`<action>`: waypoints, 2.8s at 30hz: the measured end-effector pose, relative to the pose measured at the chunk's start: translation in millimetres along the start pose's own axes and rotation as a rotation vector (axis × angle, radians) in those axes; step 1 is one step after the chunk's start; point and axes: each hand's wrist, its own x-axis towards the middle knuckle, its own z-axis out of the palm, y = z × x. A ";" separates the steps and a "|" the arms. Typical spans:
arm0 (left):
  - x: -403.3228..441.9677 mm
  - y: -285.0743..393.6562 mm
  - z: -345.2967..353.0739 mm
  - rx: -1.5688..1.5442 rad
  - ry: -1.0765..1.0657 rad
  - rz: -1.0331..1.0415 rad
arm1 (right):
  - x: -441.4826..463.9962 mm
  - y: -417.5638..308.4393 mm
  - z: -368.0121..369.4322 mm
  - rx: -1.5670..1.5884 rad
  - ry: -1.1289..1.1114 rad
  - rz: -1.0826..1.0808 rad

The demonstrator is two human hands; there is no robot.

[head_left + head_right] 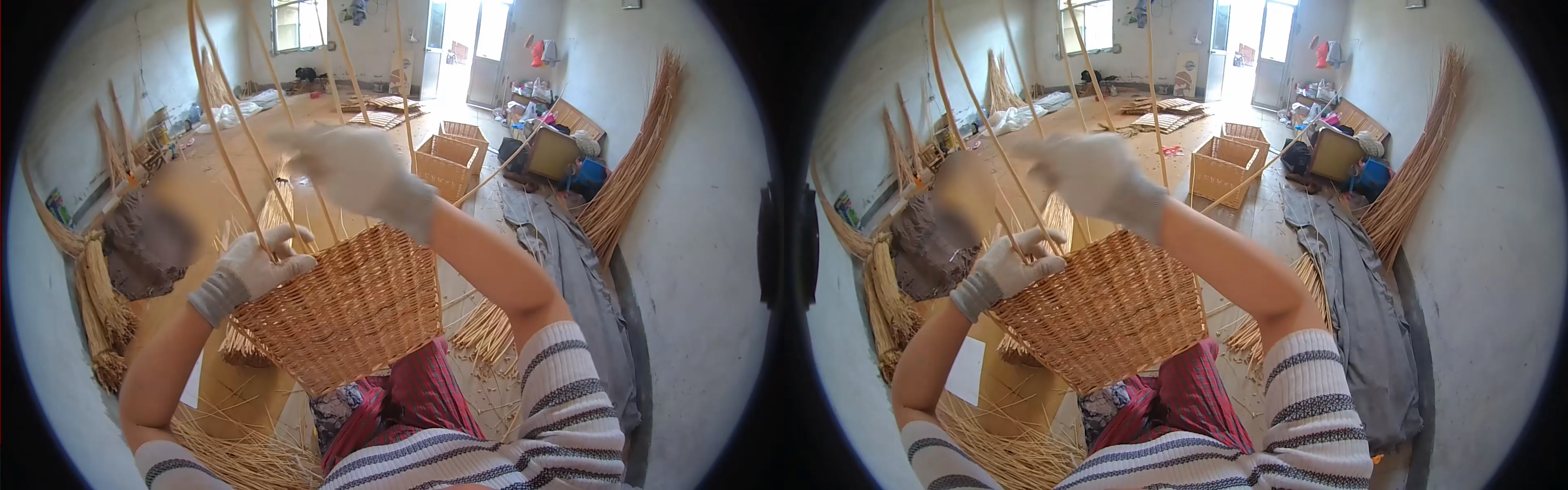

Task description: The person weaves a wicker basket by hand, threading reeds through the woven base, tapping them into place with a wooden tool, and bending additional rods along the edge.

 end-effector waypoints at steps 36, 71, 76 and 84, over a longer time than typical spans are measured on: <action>15.0 21.7 7.6 0.152 -0.038 -0.075 | -2.6 -53.8 -45.5 0.461 -0.058 0.284; 63.0 11.9 29.4 -0.182 -0.087 -0.049 | -141.4 8.4 -6.0 0.886 0.490 0.448; 56.3 21.3 27.7 -0.245 -0.091 0.089 | -22.3 22.4 -15.3 0.209 0.043 0.311; 48.0 30.4 27.9 -0.264 -0.022 0.197 | 33.1 34.4 12.5 -0.448 -0.574 0.247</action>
